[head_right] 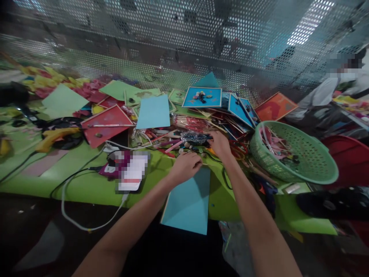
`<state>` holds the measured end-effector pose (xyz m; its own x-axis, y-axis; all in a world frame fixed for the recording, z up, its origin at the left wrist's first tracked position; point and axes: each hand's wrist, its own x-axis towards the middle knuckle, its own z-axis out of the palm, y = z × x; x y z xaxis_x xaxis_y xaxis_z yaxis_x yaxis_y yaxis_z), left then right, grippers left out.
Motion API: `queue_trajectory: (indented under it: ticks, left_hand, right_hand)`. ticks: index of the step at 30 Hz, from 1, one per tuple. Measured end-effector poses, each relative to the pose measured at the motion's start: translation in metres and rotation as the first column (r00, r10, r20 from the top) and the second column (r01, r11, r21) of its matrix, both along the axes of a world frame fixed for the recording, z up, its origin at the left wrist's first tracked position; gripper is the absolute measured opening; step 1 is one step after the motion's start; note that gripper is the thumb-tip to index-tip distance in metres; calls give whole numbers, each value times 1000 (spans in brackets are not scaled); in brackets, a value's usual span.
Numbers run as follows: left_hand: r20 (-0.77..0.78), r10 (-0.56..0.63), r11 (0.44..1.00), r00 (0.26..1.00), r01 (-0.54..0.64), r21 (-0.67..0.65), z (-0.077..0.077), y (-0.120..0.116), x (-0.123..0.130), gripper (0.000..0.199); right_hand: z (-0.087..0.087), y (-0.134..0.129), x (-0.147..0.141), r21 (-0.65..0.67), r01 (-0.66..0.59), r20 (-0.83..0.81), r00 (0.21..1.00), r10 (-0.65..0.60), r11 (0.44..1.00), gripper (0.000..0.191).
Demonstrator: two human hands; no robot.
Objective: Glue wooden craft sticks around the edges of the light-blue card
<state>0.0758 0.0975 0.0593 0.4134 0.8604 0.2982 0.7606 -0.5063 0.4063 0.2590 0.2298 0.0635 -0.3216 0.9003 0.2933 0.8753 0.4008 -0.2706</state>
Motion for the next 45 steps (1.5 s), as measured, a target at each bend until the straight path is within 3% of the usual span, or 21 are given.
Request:
queue_trajectory:
  ticks: [3,6,10,14,18,20,22,25,26,29,34,37,42,45]
  left_hand:
    - [28,28,999,999,-28,-26,1,1,-2,15]
    - [98,77,996,992,-71,-62,2,3,-3,16]
    - [241,121,991,963,-104,-85,1,7,-6,14]
    - [368,162,985,916,-125,-122,0,9,-9,12]
    - [502,197,977,842,-126,-172,0,11,-12,12]
    - [576,206,975,791,-114,-193,1,11,-14,12]
    - [639,226,970,735,-109,-218,2,12,-15,12]
    - [711,246,961,658,-71,-267,3,13,-16,13]
    - [732,250,957,634,-48,-286,2,13,-16,14]
    - [778,248,949,577,16,-314,1,14,-15,16]
    - [868,137,970,478,112,-215,-4,18,-10,14]
    - [872,169,945,458,177,-276,-6,17,-6,17]
    - [846,185,919,500,217,-329,-8,13,-1,19]
    - [845,148,942,514,187,-278,-6,12,-1,16]
  right_hand:
    - [8,7,-6,48,62,-26,998,-60,997,44]
    - [11,-2,1,12,122,25,992,-122,992,24]
    - [1,-26,15,-130,65,141,989,-46,989,12]
    - [-13,-37,17,-114,69,142,988,-53,991,12]
    - [-10,-39,24,-54,136,78,988,-132,989,14]
    - [-2,-41,34,-4,185,-96,978,-184,983,13]
    - [8,-44,43,-21,208,-450,872,-195,978,14]
    - [18,-53,50,-110,129,-819,550,-163,986,18]
    - [20,-57,50,-133,79,-865,478,-155,988,18]
    - [21,-70,45,-193,-108,-922,360,-142,975,17]
    - [19,-90,26,-269,-348,-962,152,-229,898,18]
    - [21,-100,11,-271,-427,-962,98,-253,863,21]
    - [22,-110,-5,-266,-461,-964,102,-247,847,24]
    - [20,-111,-3,-288,-403,-955,181,-233,869,27]
